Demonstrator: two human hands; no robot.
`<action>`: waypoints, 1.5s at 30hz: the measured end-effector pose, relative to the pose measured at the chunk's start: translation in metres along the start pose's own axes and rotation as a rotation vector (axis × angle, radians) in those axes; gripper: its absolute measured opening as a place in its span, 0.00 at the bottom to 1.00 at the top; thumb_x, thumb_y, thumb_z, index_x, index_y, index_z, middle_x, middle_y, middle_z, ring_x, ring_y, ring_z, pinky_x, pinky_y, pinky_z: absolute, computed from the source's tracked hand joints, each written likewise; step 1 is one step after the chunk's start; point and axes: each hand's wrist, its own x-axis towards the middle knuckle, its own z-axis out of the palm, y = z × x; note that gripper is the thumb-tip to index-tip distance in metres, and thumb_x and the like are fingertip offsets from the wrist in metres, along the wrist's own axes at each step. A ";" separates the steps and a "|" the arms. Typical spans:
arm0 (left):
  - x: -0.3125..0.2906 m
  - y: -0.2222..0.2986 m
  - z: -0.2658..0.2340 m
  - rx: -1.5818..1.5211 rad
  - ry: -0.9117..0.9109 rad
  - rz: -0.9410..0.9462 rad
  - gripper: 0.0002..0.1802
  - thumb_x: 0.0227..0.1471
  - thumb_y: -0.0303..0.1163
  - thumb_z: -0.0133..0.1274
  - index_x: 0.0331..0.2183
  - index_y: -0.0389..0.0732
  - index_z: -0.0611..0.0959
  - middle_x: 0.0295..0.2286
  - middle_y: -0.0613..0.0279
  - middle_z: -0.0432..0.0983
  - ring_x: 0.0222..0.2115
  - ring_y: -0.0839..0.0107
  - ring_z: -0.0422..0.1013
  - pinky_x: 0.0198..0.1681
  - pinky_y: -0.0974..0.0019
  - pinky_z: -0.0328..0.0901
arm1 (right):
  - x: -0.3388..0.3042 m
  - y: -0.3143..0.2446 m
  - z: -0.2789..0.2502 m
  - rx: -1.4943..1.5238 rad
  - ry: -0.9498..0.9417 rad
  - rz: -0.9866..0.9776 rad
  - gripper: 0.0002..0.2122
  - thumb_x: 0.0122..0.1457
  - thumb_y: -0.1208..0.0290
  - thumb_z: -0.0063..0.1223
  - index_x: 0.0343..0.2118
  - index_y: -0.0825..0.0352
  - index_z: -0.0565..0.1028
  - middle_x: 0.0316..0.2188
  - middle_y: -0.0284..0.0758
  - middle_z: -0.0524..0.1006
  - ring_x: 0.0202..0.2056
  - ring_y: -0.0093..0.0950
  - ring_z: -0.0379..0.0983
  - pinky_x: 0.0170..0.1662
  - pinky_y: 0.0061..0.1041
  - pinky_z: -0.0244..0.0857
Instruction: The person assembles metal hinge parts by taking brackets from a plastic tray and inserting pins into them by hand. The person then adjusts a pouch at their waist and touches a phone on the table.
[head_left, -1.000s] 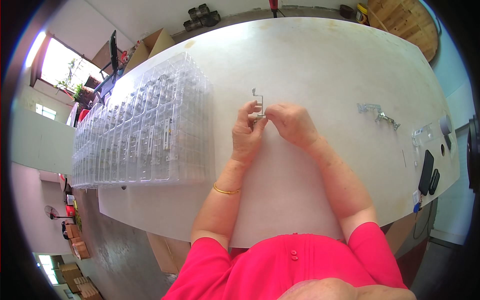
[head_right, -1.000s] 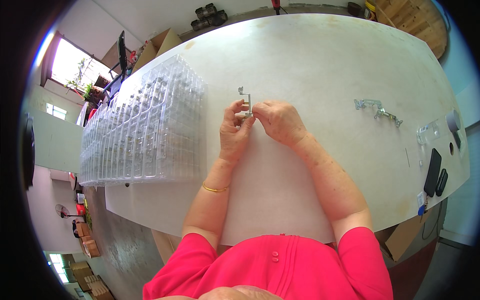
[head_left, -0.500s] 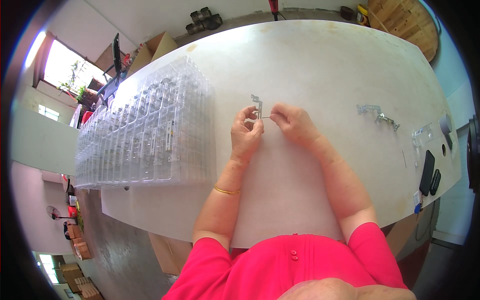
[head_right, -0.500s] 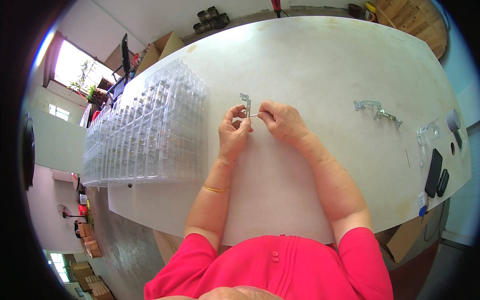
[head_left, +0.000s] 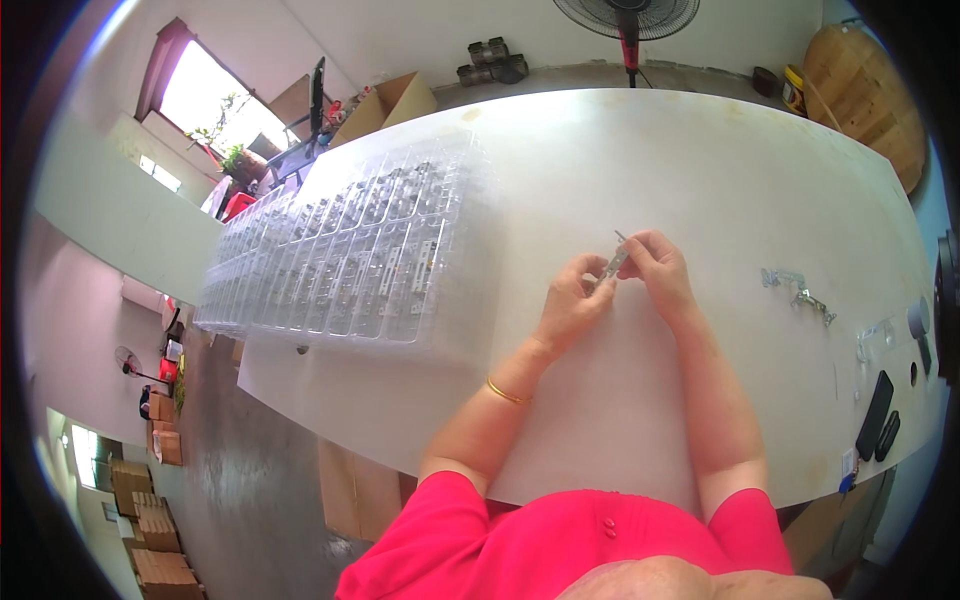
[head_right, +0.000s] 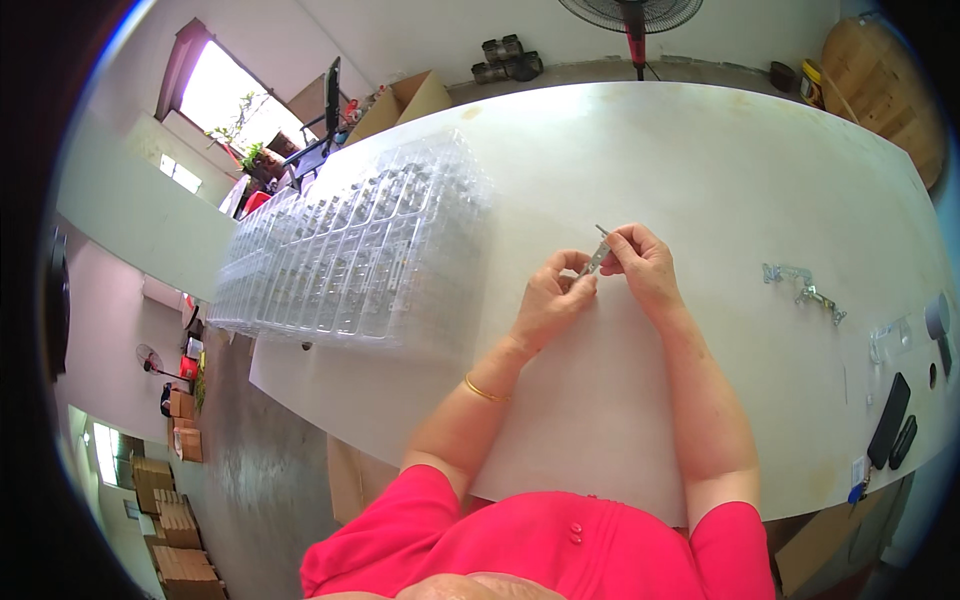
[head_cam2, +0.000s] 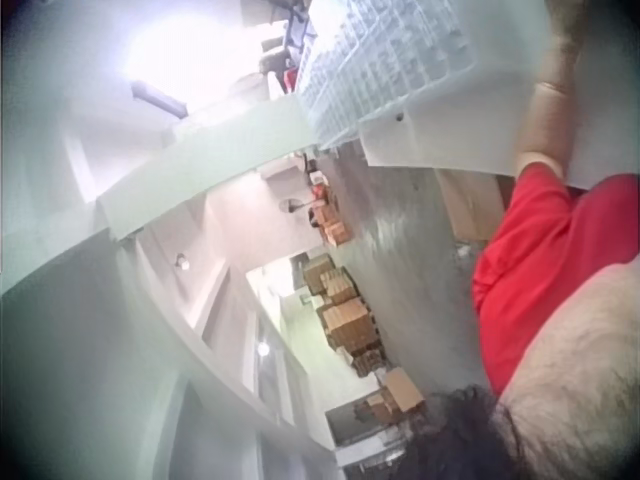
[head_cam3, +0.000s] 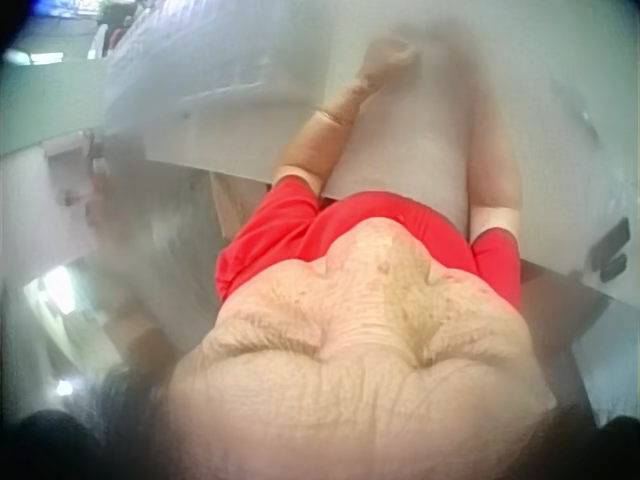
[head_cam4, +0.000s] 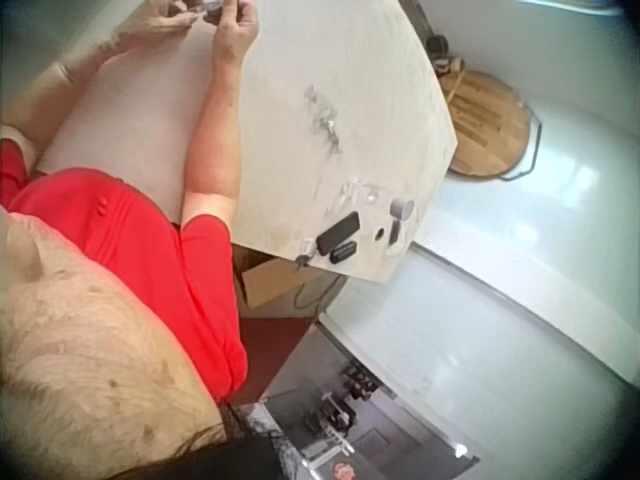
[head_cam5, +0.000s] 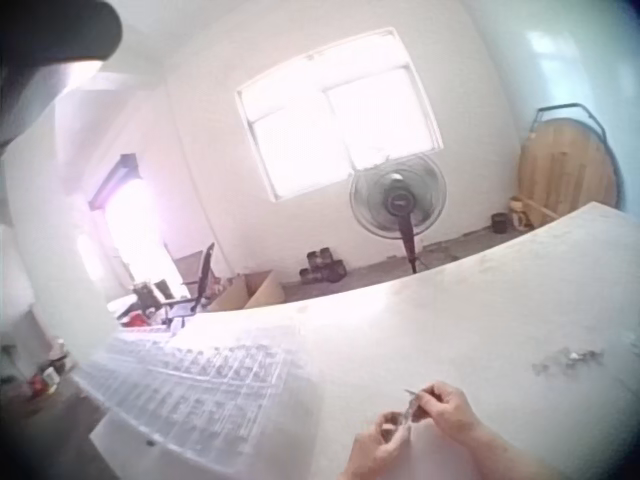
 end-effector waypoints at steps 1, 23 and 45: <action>0.000 -0.003 0.003 0.218 0.052 0.106 0.14 0.56 0.28 0.56 0.44 0.34 0.78 0.35 0.61 0.76 0.30 0.74 0.76 0.31 0.70 0.70 | 0.000 0.001 0.001 0.004 -0.009 -0.005 0.07 0.66 0.69 0.52 0.35 0.67 0.76 0.28 0.30 0.78 0.30 0.19 0.76 0.36 0.22 0.75; -0.003 0.177 -0.093 0.762 0.380 0.213 0.09 0.50 0.29 0.61 0.31 0.31 0.86 0.24 0.62 0.81 0.25 0.78 0.74 0.31 0.72 0.69 | 0.003 0.021 0.002 -0.075 0.002 -0.072 0.06 0.66 0.70 0.53 0.32 0.64 0.75 0.23 0.26 0.74 0.25 0.16 0.69 0.29 0.19 0.65; 0.113 0.160 -0.170 1.356 0.386 -0.239 0.23 0.38 0.33 0.56 0.36 0.25 0.84 0.37 0.31 0.79 0.41 0.44 0.78 0.46 0.56 0.71 | -0.003 0.014 0.007 -0.189 -0.022 -0.069 0.06 0.64 0.69 0.53 0.33 0.66 0.75 0.23 0.26 0.74 0.26 0.17 0.69 0.32 0.21 0.65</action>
